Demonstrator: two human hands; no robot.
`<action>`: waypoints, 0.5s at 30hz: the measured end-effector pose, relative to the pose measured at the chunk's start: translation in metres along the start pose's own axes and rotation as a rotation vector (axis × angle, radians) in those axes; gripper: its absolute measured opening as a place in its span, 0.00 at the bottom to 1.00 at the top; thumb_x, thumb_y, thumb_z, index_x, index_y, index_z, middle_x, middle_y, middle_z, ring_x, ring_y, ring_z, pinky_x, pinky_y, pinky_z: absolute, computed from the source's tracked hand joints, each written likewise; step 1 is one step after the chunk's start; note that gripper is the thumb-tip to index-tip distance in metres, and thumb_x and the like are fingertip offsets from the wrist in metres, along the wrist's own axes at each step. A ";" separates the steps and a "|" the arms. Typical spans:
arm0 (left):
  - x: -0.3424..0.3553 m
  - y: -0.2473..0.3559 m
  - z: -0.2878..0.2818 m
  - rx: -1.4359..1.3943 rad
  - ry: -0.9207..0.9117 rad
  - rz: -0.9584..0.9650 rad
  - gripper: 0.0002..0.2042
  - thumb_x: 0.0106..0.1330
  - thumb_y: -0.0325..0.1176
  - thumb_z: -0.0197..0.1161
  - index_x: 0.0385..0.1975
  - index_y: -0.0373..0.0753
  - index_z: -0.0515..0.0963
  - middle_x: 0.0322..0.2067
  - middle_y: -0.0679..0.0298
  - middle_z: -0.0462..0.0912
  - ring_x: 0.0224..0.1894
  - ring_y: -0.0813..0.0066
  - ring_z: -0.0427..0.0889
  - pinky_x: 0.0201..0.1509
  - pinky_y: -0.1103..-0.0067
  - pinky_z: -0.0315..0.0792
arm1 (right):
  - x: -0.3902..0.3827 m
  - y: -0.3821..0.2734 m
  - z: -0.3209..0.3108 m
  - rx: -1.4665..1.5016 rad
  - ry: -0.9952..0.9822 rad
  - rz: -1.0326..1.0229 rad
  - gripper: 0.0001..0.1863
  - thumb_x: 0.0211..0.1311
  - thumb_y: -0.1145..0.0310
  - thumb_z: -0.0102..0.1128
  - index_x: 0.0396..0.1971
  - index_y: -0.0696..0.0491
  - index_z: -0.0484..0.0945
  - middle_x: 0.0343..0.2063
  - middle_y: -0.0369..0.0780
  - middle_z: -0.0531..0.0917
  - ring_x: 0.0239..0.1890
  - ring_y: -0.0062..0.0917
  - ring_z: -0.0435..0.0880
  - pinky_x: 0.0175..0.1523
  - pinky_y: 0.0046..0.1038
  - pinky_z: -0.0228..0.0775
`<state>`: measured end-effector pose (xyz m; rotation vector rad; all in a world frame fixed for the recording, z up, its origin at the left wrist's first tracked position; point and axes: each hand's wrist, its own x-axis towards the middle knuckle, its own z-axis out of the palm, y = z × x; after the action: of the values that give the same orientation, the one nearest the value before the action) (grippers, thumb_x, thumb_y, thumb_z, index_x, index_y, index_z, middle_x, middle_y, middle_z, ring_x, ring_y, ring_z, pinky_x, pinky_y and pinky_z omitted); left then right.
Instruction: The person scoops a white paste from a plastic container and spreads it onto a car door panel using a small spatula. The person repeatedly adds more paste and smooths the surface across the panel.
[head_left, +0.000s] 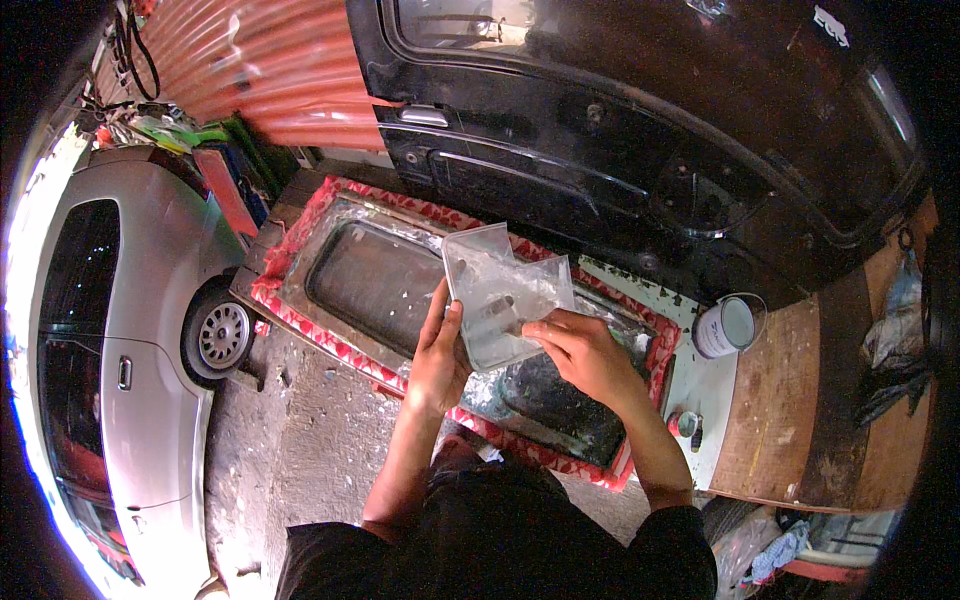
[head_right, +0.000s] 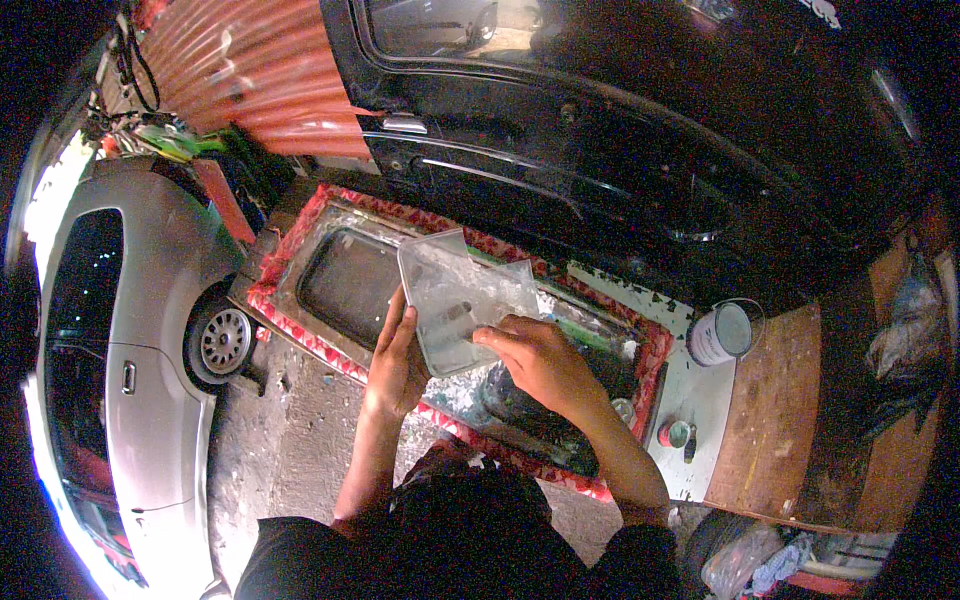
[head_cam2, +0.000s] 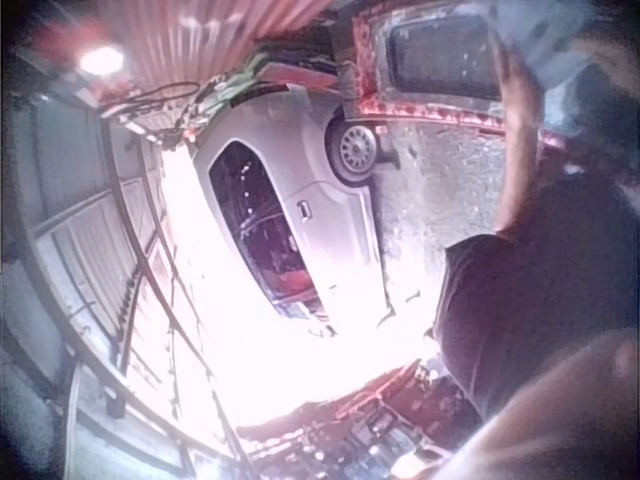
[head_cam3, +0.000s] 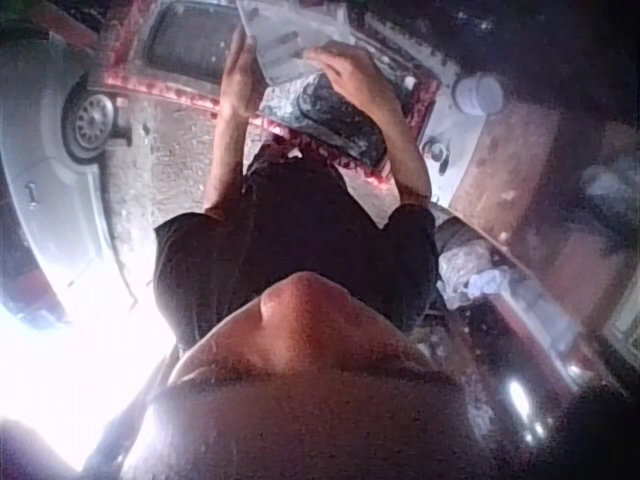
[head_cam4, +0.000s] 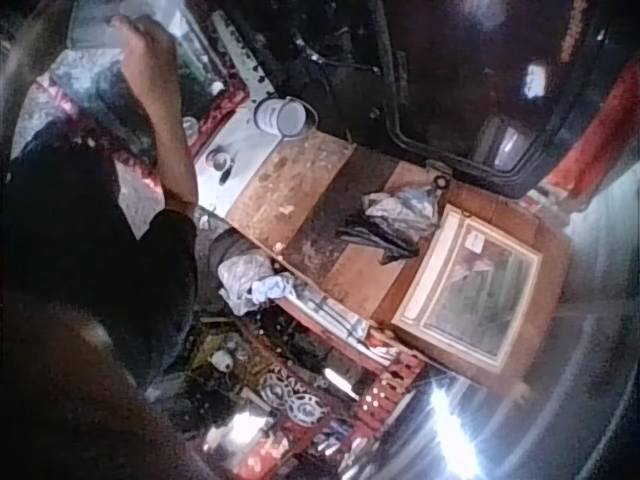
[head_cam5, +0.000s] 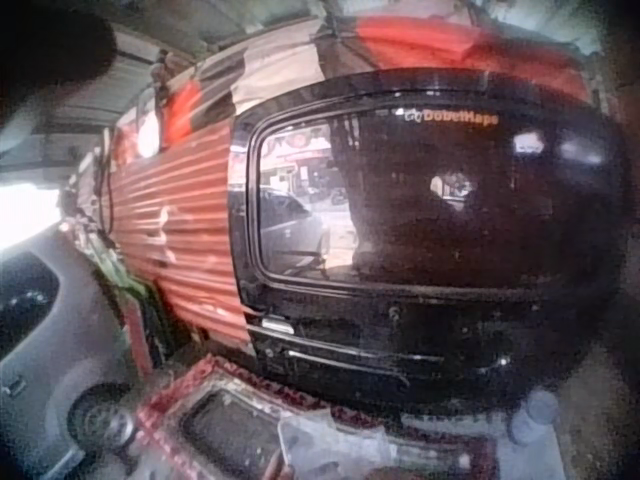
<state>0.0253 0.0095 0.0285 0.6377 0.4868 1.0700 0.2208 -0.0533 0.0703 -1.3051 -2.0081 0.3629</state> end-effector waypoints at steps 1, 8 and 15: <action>-0.001 0.000 -0.001 -0.005 0.008 -0.004 0.25 0.79 0.32 0.43 0.74 0.40 0.50 0.68 0.55 0.63 0.68 0.62 0.66 0.69 0.66 0.66 | 0.000 0.002 0.002 0.023 0.019 -0.003 0.10 0.58 0.81 0.63 0.40 0.57 0.82 0.34 0.44 0.85 0.36 0.39 0.86 0.39 0.34 0.77; 0.001 0.001 -0.005 0.016 0.024 -0.005 0.25 0.79 0.32 0.42 0.74 0.39 0.50 0.68 0.53 0.63 0.68 0.62 0.67 0.68 0.68 0.67 | -0.003 0.004 0.009 0.086 0.077 0.044 0.07 0.59 0.79 0.64 0.39 0.58 0.82 0.34 0.44 0.86 0.36 0.36 0.87 0.39 0.30 0.78; 0.001 0.006 -0.004 0.039 0.020 -0.036 0.25 0.80 0.32 0.41 0.74 0.40 0.50 0.68 0.54 0.64 0.67 0.63 0.67 0.67 0.69 0.68 | -0.003 0.007 0.017 0.134 0.121 0.066 0.07 0.57 0.79 0.65 0.37 0.59 0.82 0.36 0.44 0.87 0.37 0.34 0.88 0.43 0.29 0.77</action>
<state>0.0192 0.0130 0.0298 0.6515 0.5355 1.0360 0.2141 -0.0505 0.0531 -1.2811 -1.8121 0.4312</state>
